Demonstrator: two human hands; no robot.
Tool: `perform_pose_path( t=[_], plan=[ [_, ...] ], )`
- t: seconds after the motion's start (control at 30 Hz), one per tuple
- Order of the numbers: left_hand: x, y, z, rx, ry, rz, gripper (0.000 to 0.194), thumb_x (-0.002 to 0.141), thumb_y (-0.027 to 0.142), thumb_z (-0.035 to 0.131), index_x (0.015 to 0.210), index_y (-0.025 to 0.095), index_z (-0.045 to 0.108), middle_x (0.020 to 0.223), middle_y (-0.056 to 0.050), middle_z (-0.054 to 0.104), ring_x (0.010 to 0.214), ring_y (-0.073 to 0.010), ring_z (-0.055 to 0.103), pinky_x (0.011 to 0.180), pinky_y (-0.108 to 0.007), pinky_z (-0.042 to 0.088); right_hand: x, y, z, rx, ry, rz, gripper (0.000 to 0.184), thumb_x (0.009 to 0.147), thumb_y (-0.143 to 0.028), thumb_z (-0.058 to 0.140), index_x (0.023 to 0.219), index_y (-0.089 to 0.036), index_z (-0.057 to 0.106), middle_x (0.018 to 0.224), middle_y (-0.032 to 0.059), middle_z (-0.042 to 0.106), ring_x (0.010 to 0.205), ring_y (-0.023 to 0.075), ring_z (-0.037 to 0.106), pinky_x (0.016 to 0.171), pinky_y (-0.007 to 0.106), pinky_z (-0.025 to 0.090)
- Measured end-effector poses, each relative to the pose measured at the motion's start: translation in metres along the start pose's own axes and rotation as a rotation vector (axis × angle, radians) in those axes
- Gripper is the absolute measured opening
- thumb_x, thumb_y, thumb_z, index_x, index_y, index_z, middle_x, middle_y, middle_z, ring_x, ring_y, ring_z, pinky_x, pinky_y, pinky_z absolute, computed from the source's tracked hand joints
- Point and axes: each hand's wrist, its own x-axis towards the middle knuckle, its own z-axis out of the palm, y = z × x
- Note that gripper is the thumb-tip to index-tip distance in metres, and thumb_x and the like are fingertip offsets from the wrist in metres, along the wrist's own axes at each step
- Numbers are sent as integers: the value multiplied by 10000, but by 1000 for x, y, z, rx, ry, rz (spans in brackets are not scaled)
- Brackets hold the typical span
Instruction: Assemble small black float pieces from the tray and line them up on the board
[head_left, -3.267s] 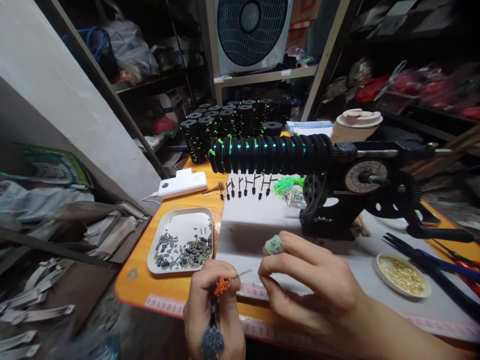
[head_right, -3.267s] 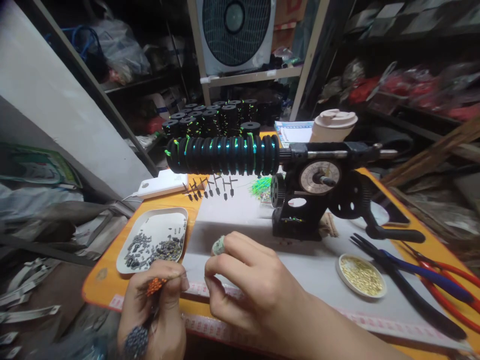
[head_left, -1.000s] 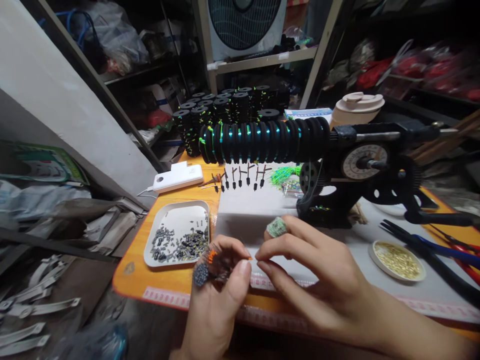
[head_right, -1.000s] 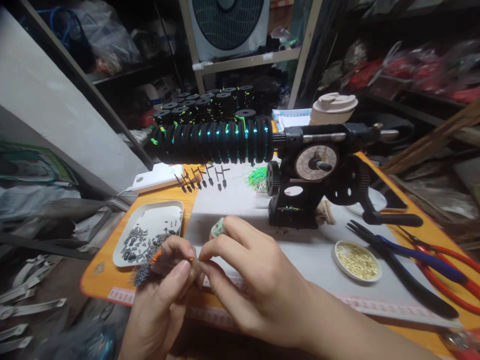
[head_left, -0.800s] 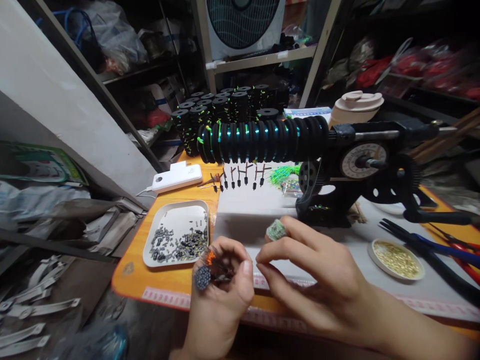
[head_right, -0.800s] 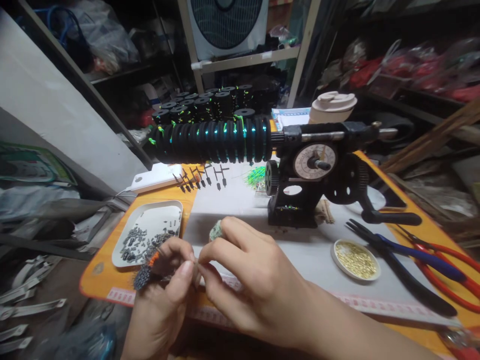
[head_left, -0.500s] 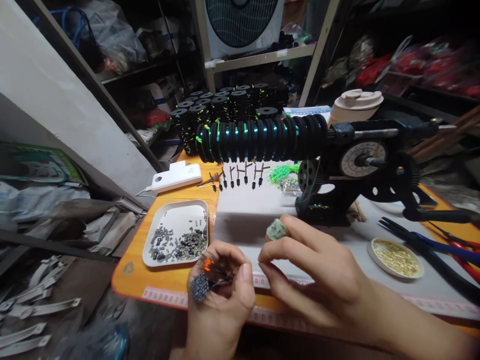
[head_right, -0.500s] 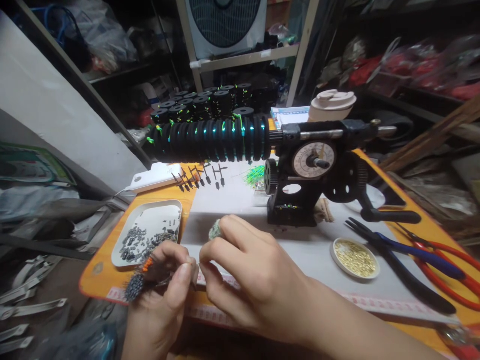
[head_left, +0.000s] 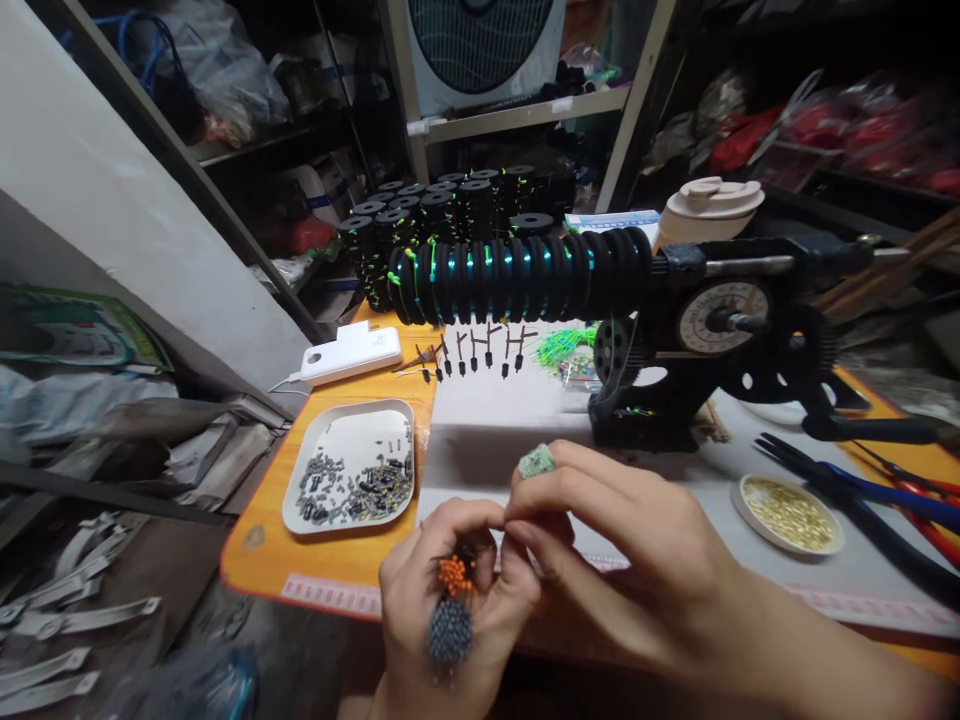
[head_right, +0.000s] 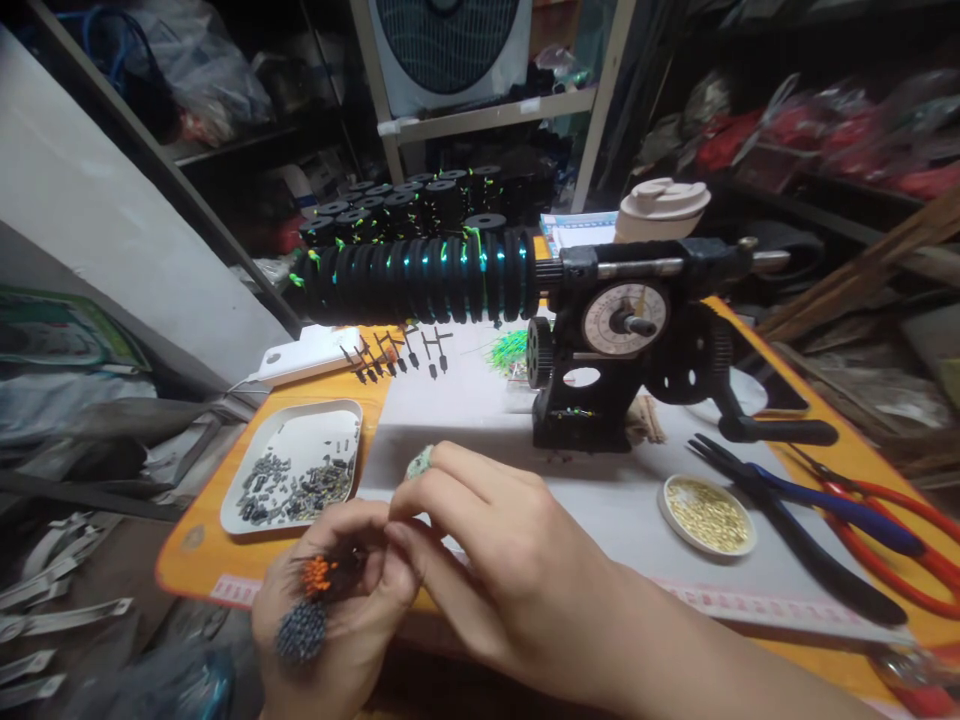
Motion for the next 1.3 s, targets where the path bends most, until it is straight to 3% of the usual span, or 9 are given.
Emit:
perform_pose_path(
  t=[0.1,0.23,0.43,0.57,0.8,0.93,1.07,1.17,1.3],
  plan=[
    [1,2,-1,108,59,62,176,756,86,615,815,251,623,545,106,567,406,-68,532,455,-153,475,-2,2,3,-100,9,-35,115,958,-43,470,944,-151,505,802,12,497,711,131,467,610,241,401],
    [1,6,3,30,73,33,184,753,78,610,809,252,620,512,110,536,383,-69,513,432,-146,465,-6,8,7,-127,0,-6,131,971,-56,395,956,-179,438,814,7,451,673,135,421,571,248,372],
    [-1,18,11,-116,190,-249,108,744,146,620,712,246,643,492,88,461,396,-76,424,412,-171,381,-7,14,12,-289,24,-118,150,940,-53,382,1000,-182,430,783,5,419,658,162,387,513,276,268],
    [-1,27,13,-122,206,-340,77,705,174,624,665,238,638,499,80,450,400,-72,373,402,-190,317,-5,11,11,-435,46,-202,146,925,-59,387,1001,-171,442,748,7,422,649,175,377,505,287,249],
    [-6,25,13,-94,216,-325,82,746,207,603,681,256,592,470,104,396,379,-75,385,416,-197,341,-2,8,12,-519,93,-248,176,905,-17,379,979,-162,447,727,3,396,632,175,360,497,290,258],
    [-6,26,10,-115,223,-294,102,731,185,614,662,247,570,502,96,476,399,-70,431,440,-192,368,-3,11,13,-491,105,-224,212,909,5,353,983,-175,438,734,5,409,637,174,382,490,286,262],
    [-2,29,7,-192,253,-370,102,730,173,640,663,235,594,563,69,567,464,-88,509,450,-184,398,-5,11,10,-300,118,-143,174,945,-40,379,1015,-185,444,756,15,485,654,170,431,526,270,361],
    [0,29,4,-265,271,-432,100,762,193,649,685,236,601,594,61,574,500,-99,517,465,-182,425,-3,8,4,-227,99,-71,233,951,-45,416,1162,-136,452,922,91,593,793,189,532,684,296,491],
    [2,21,-1,-322,248,-432,83,810,222,661,737,233,623,661,45,589,584,-114,547,563,-204,460,0,2,-1,-205,37,-71,222,951,-61,458,1160,-134,476,977,110,623,858,206,561,737,305,506]
  ],
)
